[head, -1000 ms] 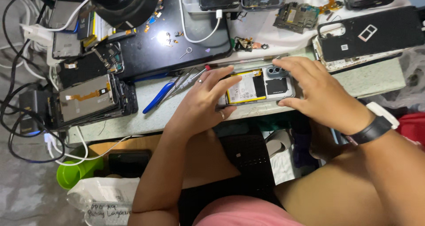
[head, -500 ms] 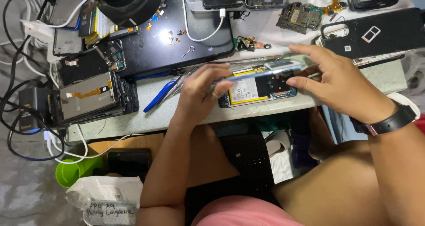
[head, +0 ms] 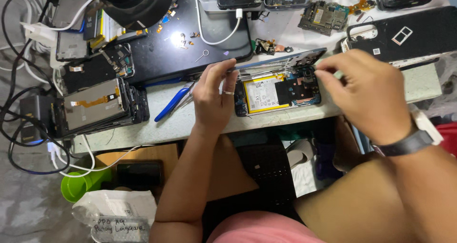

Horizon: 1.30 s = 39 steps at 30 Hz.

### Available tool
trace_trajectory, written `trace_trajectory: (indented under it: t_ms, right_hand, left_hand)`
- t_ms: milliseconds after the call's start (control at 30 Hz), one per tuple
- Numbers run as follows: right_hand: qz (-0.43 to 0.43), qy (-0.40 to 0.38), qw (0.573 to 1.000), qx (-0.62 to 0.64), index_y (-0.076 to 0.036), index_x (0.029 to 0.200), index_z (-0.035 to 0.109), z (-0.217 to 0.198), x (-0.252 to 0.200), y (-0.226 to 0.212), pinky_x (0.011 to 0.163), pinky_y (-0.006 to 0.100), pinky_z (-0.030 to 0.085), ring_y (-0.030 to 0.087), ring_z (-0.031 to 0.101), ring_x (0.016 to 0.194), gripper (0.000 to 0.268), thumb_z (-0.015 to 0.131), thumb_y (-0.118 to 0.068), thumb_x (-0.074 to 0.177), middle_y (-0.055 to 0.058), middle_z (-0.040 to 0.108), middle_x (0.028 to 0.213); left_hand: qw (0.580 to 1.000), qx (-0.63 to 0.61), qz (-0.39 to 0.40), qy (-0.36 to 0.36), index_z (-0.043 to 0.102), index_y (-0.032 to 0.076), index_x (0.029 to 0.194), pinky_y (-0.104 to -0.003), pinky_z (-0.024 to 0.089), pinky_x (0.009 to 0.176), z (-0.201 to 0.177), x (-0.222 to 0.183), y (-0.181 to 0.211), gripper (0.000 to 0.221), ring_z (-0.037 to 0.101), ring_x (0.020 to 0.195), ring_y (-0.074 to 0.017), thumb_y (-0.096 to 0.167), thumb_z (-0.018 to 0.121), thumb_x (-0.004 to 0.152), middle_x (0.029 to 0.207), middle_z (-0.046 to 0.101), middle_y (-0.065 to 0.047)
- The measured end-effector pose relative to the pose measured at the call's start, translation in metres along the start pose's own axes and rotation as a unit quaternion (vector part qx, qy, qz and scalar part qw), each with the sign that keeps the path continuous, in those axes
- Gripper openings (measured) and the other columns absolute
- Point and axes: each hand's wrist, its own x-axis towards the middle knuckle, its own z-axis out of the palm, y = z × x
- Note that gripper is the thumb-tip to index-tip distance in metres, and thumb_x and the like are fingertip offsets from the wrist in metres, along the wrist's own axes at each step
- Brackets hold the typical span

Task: The person applies adhesive to a small circular component and places it onto the back camera module of a disassembled smartphone. They then reposition the phone and handle the back cover and internal components.

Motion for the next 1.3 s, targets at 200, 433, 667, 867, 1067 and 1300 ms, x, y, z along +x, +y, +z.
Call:
trace_trajectory:
  t_ms: [200, 433, 667, 867, 1067, 1300]
  right_hand:
    - [-0.097, -0.012, 0.992, -0.085, -0.013, 0.098, 0.075, 0.030, 0.012, -0.003, 0.067, 0.039, 0.051, 0.027, 0.068, 0.082, 0.007, 0.075, -0.020, 0.095, 0.004, 0.069, 0.089]
    - [-0.138, -0.045, 0.976, -0.165, -0.014, 0.090, 0.075, 0.046, 0.020, -0.004, 0.061, 0.040, 0.051, 0.026, 0.067, 0.074, 0.008, 0.074, -0.022, 0.090, 0.004, 0.064, 0.076]
    - [-0.195, -0.088, 0.939, -0.268, -0.014, 0.076, 0.065, 0.046, 0.027, -0.007, 0.063, 0.037, 0.051, 0.023, 0.068, 0.072, 0.005, 0.066, -0.013, 0.080, 0.002, 0.064, 0.074]
    - [-0.243, -0.102, 0.911, -0.317, -0.016, 0.070, 0.063, 0.048, 0.029, -0.011, 0.063, 0.033, 0.049, 0.019, 0.067, 0.069, 0.009, 0.065, -0.013, 0.078, 0.001, 0.065, 0.071]
    - [-0.254, -0.077, 0.915, -0.304, -0.015, 0.075, 0.064, 0.048, 0.028, -0.010, 0.065, 0.032, 0.048, 0.019, 0.067, 0.070, 0.005, 0.064, -0.012, 0.079, 0.001, 0.065, 0.073]
    - [-0.175, -0.039, 0.969, -0.168, -0.012, 0.087, 0.070, 0.044, 0.026, -0.005, 0.060, 0.037, 0.049, 0.024, 0.066, 0.066, 0.004, 0.071, -0.016, 0.089, 0.006, 0.065, 0.073]
  left_hand:
    - [0.998, 0.045, 0.042, 0.025, 0.065, 0.001, 0.120, -0.031, 0.062, 0.075, 0.005, 0.003, -0.008, 0.021, 0.075, 0.093, -0.0269, -0.007, 0.067, 0.101, 0.109, 0.072, -0.016]
    - [0.996, 0.063, 0.054, 0.018, 0.064, 0.000, 0.124, -0.038, 0.061, 0.086, -0.001, 0.004, -0.002, 0.024, 0.073, 0.101, -0.0320, -0.007, 0.063, 0.101, 0.112, 0.071, -0.018]
    - [0.997, 0.060, 0.043, 0.015, 0.065, -0.001, 0.123, -0.037, 0.061, 0.084, -0.003, 0.012, 0.006, 0.022, 0.073, 0.100, -0.0314, -0.005, 0.063, 0.102, 0.112, 0.071, -0.018]
    - [0.997, 0.054, 0.043, 0.019, 0.065, 0.001, 0.123, -0.039, 0.060, 0.086, -0.002, 0.007, 0.002, 0.024, 0.072, 0.101, -0.0328, -0.007, 0.064, 0.100, 0.112, 0.070, -0.018]
    - [0.998, 0.048, 0.041, 0.013, 0.065, -0.001, 0.123, -0.038, 0.060, 0.084, -0.002, 0.002, -0.005, 0.023, 0.072, 0.099, -0.0325, -0.006, 0.064, 0.100, 0.110, 0.070, -0.018]
    - [0.998, 0.042, 0.043, 0.011, 0.066, -0.001, 0.121, -0.035, 0.062, 0.078, 0.000, 0.002, -0.008, 0.020, 0.073, 0.093, -0.0284, -0.003, 0.066, 0.101, 0.107, 0.071, -0.018]
